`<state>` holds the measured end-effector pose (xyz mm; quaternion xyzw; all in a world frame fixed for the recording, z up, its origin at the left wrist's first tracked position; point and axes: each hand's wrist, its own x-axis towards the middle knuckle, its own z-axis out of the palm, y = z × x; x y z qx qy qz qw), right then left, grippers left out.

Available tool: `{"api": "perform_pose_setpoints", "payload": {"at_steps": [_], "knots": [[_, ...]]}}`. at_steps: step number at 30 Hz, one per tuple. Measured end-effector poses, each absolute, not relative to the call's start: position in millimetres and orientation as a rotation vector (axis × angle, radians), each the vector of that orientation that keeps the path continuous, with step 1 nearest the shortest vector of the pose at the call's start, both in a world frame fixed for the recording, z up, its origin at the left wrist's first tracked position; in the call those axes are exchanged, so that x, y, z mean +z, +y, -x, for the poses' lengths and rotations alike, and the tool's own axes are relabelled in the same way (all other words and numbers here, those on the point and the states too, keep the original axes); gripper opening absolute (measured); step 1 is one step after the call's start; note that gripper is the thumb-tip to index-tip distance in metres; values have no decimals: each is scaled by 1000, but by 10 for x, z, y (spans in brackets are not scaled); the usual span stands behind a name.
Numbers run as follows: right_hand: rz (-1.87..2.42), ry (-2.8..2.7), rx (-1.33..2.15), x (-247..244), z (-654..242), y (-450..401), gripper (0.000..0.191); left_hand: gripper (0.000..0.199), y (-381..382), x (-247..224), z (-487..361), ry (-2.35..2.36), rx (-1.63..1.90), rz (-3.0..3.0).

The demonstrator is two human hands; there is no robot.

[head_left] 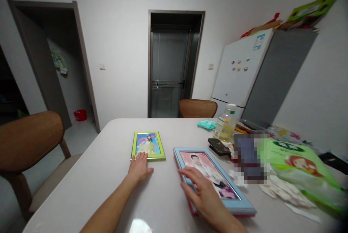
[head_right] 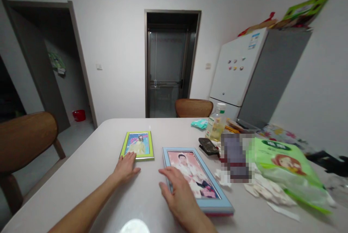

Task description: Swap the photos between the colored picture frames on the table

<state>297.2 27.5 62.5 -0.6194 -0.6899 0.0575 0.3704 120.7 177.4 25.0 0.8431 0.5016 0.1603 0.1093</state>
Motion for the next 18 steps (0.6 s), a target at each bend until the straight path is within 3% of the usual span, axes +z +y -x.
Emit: {"api": "perform_pose_setpoints", "payload": {"at_steps": [7,10,14,18], "knots": [[1814,-1768,292,219,-2374,514,50,40,1207,313,-855,1514,393,-2583],[1817,-1789,366,93,-2328,518,51,44,779,236,-569,1527,389,-2595],[1768,-1780,427,12,-2253,420,51,42,348,-44,-359,1259,590,-2820],[1621,-1613,597,-24,-2243,320,52,34,188,-254,-391,1331,757,-2830]]}}
